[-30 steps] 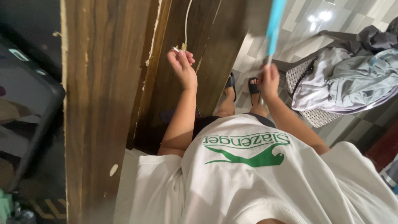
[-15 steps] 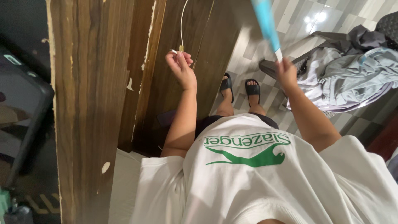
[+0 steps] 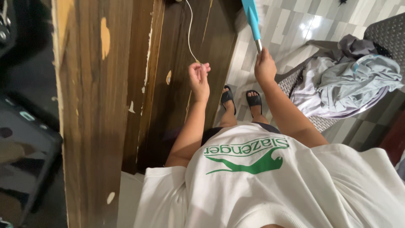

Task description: The person sweeps a desk with a brush, moves a mousepad and electronic cables, and wipes the surface with a cloth.

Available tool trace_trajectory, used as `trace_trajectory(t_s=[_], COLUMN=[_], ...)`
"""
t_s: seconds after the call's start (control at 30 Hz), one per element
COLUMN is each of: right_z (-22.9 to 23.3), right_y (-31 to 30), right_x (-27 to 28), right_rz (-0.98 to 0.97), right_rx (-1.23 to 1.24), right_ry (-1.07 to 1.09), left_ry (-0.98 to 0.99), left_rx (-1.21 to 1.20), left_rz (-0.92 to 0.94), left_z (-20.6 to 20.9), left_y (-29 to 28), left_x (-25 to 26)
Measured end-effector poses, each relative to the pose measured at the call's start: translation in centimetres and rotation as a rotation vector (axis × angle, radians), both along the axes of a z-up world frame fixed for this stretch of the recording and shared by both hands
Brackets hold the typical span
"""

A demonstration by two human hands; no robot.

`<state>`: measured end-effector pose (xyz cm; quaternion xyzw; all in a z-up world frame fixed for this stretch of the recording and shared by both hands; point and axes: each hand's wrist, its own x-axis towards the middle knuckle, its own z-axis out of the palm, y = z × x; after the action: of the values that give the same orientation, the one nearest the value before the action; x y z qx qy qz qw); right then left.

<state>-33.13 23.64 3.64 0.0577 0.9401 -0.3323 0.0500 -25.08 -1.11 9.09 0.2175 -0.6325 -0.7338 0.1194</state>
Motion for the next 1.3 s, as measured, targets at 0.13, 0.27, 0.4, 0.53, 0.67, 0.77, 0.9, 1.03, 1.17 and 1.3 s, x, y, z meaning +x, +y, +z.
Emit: trace_trajectory(t_s=[0.13,0.27,0.4,0.53,0.67,0.77,0.9,1.03,1.17,1.3], right_z=[-1.1,-2.1,-2.1,-1.1,-0.9,-0.3,0.5,2.7,5.8,5.6], right_y=[-0.4,-1.5,-1.3,0.8,2.0,3.2,3.7,4.5,6.6,7.1], right_x=[-2.2,-5.3,-7.9,-6.4,-4.1,-2.8,0.6,6.8,11.7,12.9], right_rz=[0.007,-0.052,-0.036,-0.035,-0.072,-0.040,0.031,0.121,0.167,0.349], right_rx=[0.001,-0.013,0.076,0.164,0.240,0.279,0.185,0.009,-0.193,-0.273], right_ry=[-0.011,-0.031,0.016,0.036,0.029,0.057,-0.025,0.020,-0.080,-0.352], left_ry=[0.000,0.008,-0.004,0.008,0.003,0.016,0.058,0.031,-0.002,0.234], left_rx=[0.024,0.028,0.019,0.028,0.035,0.042,-0.046,-0.321,-0.609,-0.467], left_rz=[-0.011,-0.027,-0.027,-0.024,-0.041,-0.050,-0.020,0.088,0.206,0.247], left_z=[-0.2,0.1,0.4,0.0,-0.6,-1.6,-2.3,-1.0,2.4,4.5], left_y=[-0.2,-0.9,-1.4,-1.7,-1.6,-1.2,-1.1,-3.0,-7.0,-8.0], left_x=[-0.1,-0.4,-0.6,-1.4,-1.8,-2.1,-3.0,-5.8,-8.6,-10.0])
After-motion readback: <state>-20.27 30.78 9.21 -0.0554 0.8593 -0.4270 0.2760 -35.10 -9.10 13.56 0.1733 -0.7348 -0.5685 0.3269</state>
